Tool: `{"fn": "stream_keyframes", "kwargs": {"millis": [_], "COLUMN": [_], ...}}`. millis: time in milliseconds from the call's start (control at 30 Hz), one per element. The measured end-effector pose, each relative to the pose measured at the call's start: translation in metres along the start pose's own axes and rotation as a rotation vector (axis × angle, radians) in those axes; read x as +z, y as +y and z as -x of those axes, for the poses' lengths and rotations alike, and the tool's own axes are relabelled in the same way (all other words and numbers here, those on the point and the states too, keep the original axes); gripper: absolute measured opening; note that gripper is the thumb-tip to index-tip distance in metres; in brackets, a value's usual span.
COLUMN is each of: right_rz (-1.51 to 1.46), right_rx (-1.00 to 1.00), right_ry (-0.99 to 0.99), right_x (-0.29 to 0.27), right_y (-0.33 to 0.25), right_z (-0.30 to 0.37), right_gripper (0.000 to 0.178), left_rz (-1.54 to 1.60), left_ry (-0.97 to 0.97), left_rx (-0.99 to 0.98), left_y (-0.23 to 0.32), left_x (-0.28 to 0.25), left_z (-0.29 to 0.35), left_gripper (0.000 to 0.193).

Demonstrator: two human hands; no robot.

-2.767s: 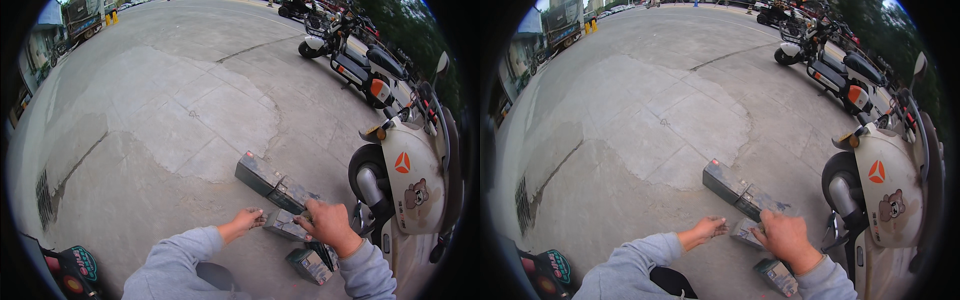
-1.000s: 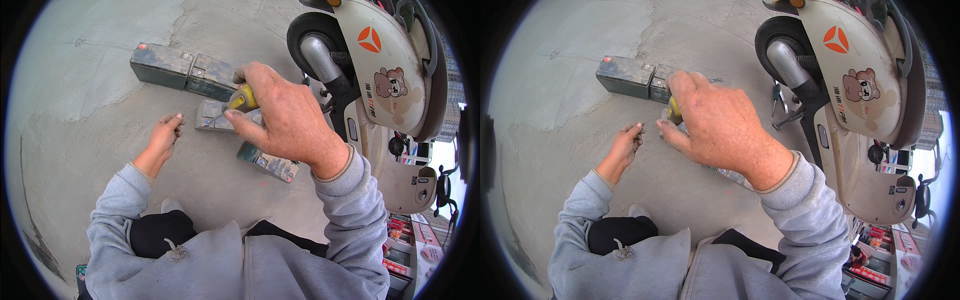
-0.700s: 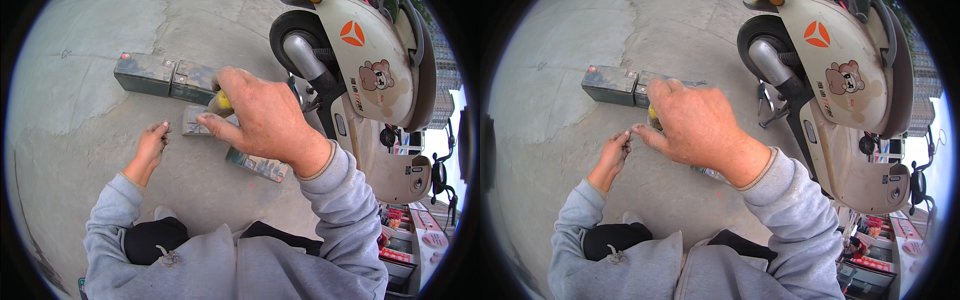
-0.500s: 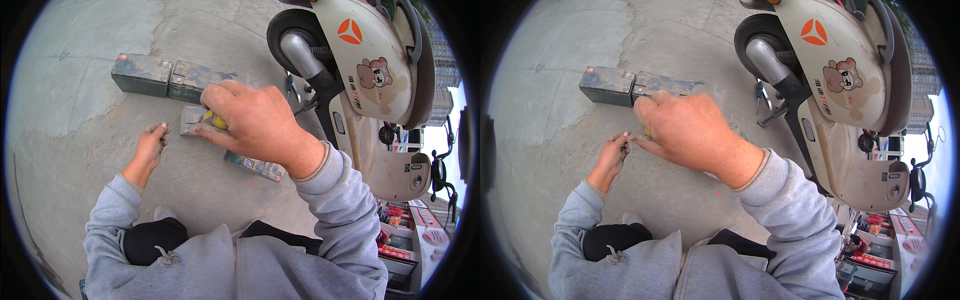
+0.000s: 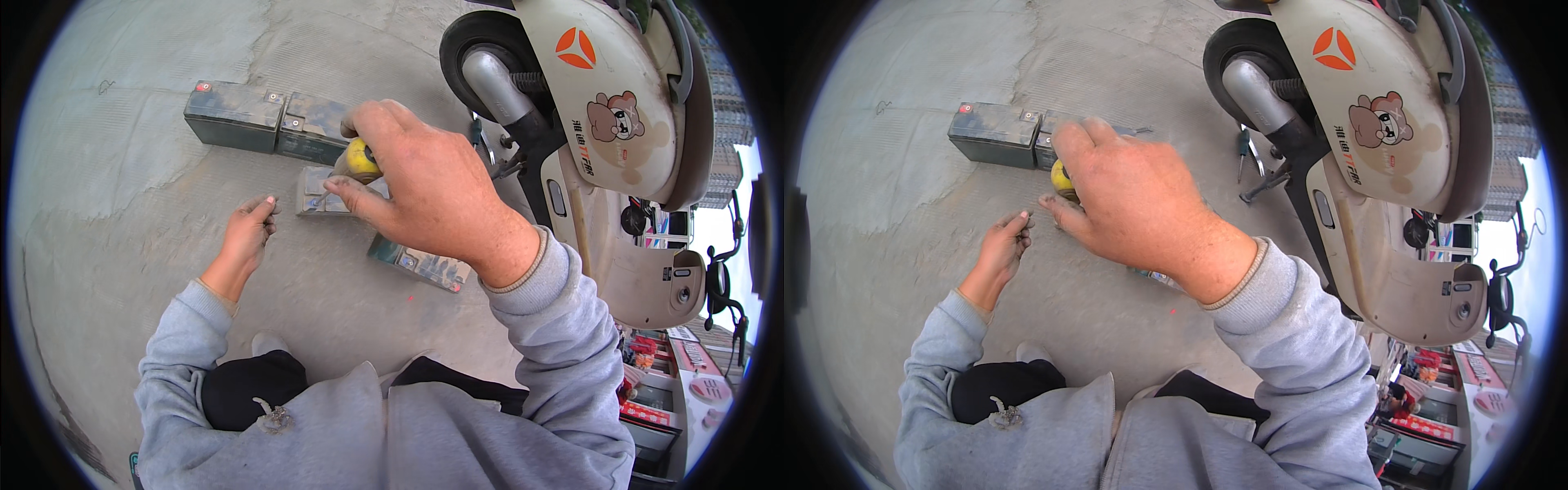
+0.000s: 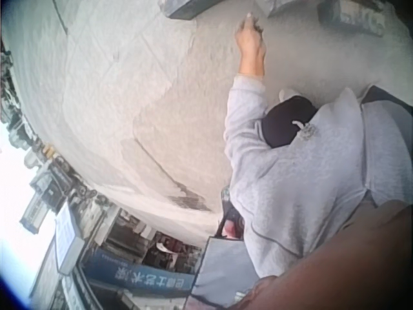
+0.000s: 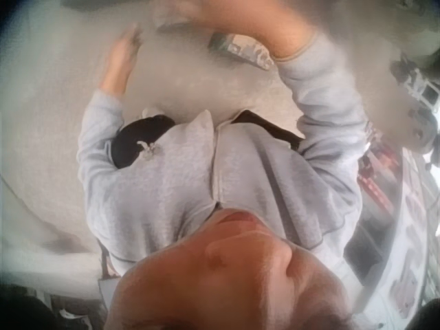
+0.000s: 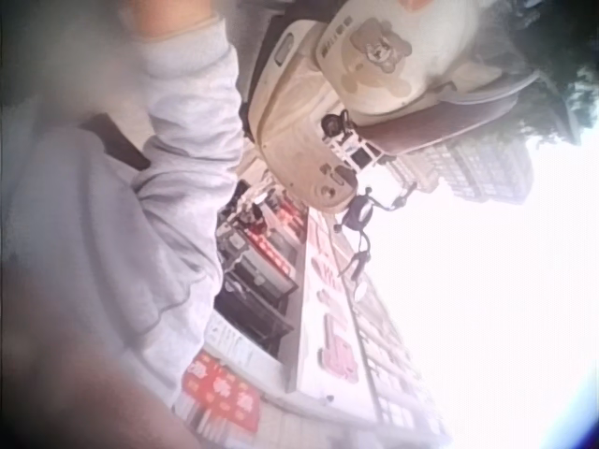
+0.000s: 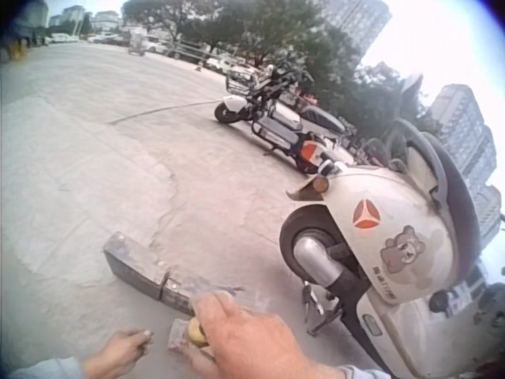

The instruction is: The person removes a battery from a white scooter, then uses a screwdriver to tighten terminal screws on several batteries laid on the ground. The person handles the batteries one at a time, securing each terminal before moving to the next.

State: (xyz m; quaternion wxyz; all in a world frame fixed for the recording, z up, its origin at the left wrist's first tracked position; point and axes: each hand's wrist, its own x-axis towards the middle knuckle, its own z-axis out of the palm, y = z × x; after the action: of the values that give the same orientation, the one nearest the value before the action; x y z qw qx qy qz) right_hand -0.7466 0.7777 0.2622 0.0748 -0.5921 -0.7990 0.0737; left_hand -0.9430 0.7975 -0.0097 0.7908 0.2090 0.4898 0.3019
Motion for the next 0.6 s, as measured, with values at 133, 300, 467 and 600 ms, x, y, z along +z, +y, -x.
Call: {"fn": "stream_keyframes", "kwargs": {"millis": [133, 300, 467, 600], "right_rz": [-0.083, 0.091, -0.143, 0.171], "right_rx": [-0.140, -0.012, -0.122, 0.048], "right_ry": [-0.018, -0.047, 0.025, -0.072], "right_x": [0.0001, -0.0031, 0.0017, 0.0001], "right_y": [-0.0007, -0.0006, -0.0014, 0.0002], "right_z": [0.0017, 0.0015, -0.0016, -0.0016], "right_gripper": [0.040, 0.035, 0.032, 0.031], "left_rz": [-0.009, -0.031, -0.054, -0.030], "left_ry": [-0.004, 0.013, 0.000, 0.008], "left_rx": [0.018, 0.038, 0.036, 0.039], "left_y": [0.0002, 0.0001, 0.0012, -0.0011], "left_x": [-0.0009, -0.0002, 0.0000, 0.0015], "left_z": [0.0021, 0.0012, 0.0018, 0.0021], "left_gripper": [0.029, 0.027, 0.026, 0.026]}}
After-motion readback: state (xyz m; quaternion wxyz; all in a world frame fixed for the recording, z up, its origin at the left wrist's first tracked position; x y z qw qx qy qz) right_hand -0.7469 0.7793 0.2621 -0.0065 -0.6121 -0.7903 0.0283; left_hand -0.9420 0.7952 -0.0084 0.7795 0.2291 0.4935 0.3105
